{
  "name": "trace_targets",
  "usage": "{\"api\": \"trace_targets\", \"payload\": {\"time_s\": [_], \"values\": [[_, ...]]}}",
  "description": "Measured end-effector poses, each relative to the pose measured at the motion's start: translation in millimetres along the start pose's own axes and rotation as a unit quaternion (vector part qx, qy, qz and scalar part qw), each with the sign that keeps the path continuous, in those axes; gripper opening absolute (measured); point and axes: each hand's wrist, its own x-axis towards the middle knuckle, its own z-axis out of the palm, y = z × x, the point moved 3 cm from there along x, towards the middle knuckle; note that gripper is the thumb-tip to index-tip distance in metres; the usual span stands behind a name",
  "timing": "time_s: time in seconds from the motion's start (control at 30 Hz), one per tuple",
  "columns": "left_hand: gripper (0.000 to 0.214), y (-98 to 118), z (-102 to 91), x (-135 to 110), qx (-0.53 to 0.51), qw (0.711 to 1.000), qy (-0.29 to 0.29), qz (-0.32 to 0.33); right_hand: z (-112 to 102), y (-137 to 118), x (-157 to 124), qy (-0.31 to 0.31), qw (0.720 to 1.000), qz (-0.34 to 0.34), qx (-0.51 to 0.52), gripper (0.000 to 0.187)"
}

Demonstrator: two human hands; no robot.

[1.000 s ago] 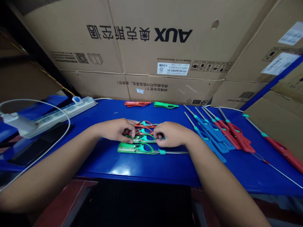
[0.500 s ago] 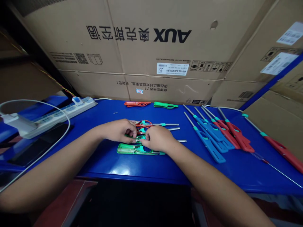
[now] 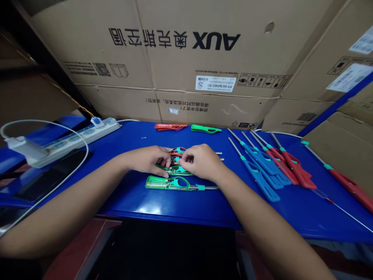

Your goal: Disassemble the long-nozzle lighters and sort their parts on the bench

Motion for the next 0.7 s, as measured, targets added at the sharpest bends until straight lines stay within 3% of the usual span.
{"api": "trace_targets", "payload": {"time_s": [0.1,0.2,0.3,0.4,0.53,0.6,0.7], "values": [[0.028,3,-1.0,-1,0.004,1.000,0.004,0.007,-3,4,0,-0.047,0.998,0.007,-0.031,0.027],[0.025,4,0.3,0,-0.003,1.000,0.012,0.013,9,2,0,-0.091,0.992,0.025,-0.090,0.034],[0.022,1,2.4,7,0.024,0.997,0.074,0.006,25,-2,1,-0.106,0.987,0.077,-0.094,0.029],[0.019,-4,6.0,15,0.077,0.990,0.120,0.011,24,-3,1,-0.107,0.987,0.095,-0.068,0.024],[0.029,-8,10.4,20,0.097,0.992,0.079,0.025,-3,2,0,-0.023,0.999,0.045,0.011,0.018],[0.030,-9,9.7,19,0.097,0.993,0.066,0.024,-15,10,0,0.032,0.994,0.054,0.093,0.017],[0.029,-8,8.5,18,0.084,0.995,0.054,0.011,-19,26,2,0.069,0.942,0.132,0.300,0.027]]}}
